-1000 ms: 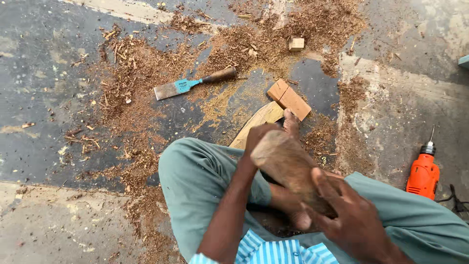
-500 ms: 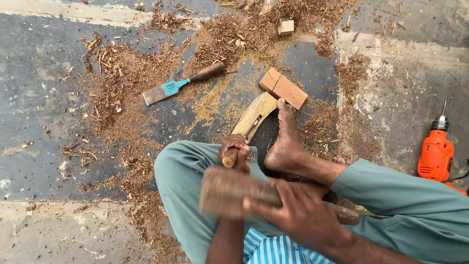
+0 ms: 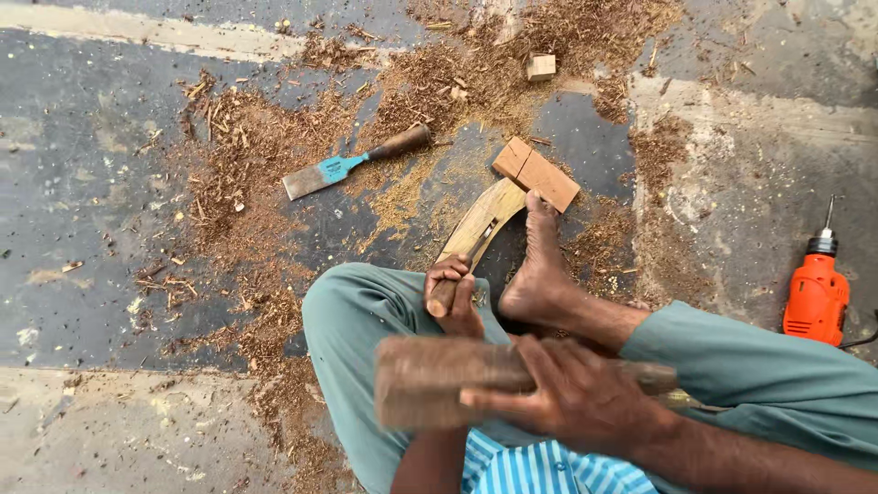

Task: The person sits on the floor and uses a wooden mallet to strike a chisel, carving a groove into a small piece of wood held between their feet. The person repeatedly adjusts the chisel and strikes it to deepen the cut.

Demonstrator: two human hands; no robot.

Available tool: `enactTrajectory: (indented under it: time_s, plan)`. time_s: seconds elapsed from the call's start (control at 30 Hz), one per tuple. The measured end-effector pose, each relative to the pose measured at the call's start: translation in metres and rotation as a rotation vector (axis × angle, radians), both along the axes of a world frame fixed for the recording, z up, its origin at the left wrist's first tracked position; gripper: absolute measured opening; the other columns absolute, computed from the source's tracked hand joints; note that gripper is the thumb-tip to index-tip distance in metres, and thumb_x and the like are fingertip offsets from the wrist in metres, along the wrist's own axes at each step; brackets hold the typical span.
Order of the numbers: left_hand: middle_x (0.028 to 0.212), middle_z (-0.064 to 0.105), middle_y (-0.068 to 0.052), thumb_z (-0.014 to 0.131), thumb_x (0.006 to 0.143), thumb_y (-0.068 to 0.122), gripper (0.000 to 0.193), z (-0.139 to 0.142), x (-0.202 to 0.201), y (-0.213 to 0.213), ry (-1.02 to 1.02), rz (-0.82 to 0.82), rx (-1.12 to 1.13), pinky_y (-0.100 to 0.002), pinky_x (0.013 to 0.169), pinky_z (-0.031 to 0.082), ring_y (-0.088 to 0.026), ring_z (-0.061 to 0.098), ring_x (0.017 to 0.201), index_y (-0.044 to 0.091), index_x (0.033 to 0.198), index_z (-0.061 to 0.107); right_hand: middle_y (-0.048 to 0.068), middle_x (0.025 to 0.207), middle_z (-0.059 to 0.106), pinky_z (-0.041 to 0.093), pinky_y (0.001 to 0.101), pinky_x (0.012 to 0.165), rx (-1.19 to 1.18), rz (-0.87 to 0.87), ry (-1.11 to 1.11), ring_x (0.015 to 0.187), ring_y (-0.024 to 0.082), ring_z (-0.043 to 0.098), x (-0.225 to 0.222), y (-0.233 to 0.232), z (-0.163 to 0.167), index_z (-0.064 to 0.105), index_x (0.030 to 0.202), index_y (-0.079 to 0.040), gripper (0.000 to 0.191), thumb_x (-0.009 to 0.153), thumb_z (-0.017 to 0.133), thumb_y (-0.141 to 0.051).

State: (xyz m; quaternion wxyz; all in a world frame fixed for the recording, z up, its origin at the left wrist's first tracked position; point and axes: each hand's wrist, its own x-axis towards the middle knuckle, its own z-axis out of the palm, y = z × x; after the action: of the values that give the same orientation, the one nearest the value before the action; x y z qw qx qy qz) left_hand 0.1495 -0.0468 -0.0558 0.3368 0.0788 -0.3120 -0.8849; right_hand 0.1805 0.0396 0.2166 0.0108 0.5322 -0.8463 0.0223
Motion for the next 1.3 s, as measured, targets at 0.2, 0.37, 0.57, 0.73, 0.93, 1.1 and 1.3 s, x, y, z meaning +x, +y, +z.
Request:
enactTrajectory:
  time_s: [0.2,0.37,0.57,0.73,0.93,1.1,1.3]
  plan:
    - [0.087,0.067,-0.006,0.077,0.089,0.013,0.016,0.099,-0.064,-0.026,-0.232,-0.548,-0.759,-0.033,0.075,0.053,-0.013,0.064,0.083,0.003,0.093,0.065,0.024,0.129,0.066,0.059,0.0484,0.08,0.057,-0.77,-0.449,0.101,0.042,0.07,0.006,0.043,-0.001,0.042,0.155,-0.028,0.09,0.075,0.083,-0.038]
    - [0.064,0.065,-0.006,0.084,0.087,0.025,0.027,0.149,-0.126,-0.032,-0.062,-0.548,-0.976,-0.032,0.054,0.051,-0.012,0.061,0.058,0.005,0.078,0.067,0.026,0.136,0.063,0.05,0.0359,0.098,-0.497,-1.208,-0.371,0.116,0.028,0.066,0.038,0.101,0.002,0.024,0.166,-0.006,0.111,0.072,0.083,-0.021]
    - [0.069,0.064,-0.001,0.079,0.091,0.016,0.02,0.129,-0.112,-0.049,-0.168,-0.431,-0.519,-0.028,0.053,0.056,-0.009,0.064,0.059,0.008,0.081,0.064,0.023,0.146,0.058,0.05,0.0318,0.101,-0.775,-1.445,-0.448,0.124,0.023,0.06,0.068,0.147,-0.026,0.019,0.168,0.007,0.109,0.079,0.078,-0.009]
    - [0.067,0.064,0.0,0.079,0.091,0.011,0.019,0.09,-0.142,-0.044,-0.214,-0.478,-0.427,-0.025,0.051,0.052,-0.008,0.061,0.057,0.006,0.082,0.063,0.022,0.148,0.054,0.05,0.0326,0.101,-0.936,-1.414,-0.632,0.125,0.023,0.059,0.063,0.131,-0.043,0.014,0.167,0.006,0.11,0.077,0.076,-0.005]
    - [0.07,0.065,-0.001,0.077,0.092,0.008,0.016,0.052,-0.139,-0.053,-0.215,-0.409,-0.382,-0.025,0.054,0.052,-0.008,0.062,0.059,0.005,0.085,0.063,0.023,0.149,0.053,0.048,0.0335,0.102,-0.754,-1.412,-0.636,0.125,0.022,0.058,0.052,0.12,-0.048,0.016,0.164,0.006,0.111,0.074,0.08,-0.005]
    - [0.07,0.068,-0.002,0.074,0.091,0.007,0.011,0.047,-0.133,-0.029,-0.144,-0.222,-0.555,-0.026,0.049,0.058,-0.01,0.068,0.059,0.007,0.086,0.065,0.023,0.147,0.055,0.052,0.0347,0.099,-0.708,-1.399,-0.656,0.123,0.024,0.061,0.031,0.106,-0.028,0.016,0.165,0.004,0.112,0.074,0.08,-0.008]
    - [0.074,0.067,-0.01,0.081,0.083,0.012,0.018,0.053,-0.101,0.01,0.042,-0.147,-0.91,-0.034,0.058,0.054,-0.019,0.068,0.064,0.004,0.086,0.065,0.012,0.142,0.061,0.059,0.0287,0.104,-1.037,-0.968,-0.397,0.122,0.021,0.067,-0.026,0.061,0.074,0.018,0.169,-0.004,0.102,0.089,0.079,-0.023]
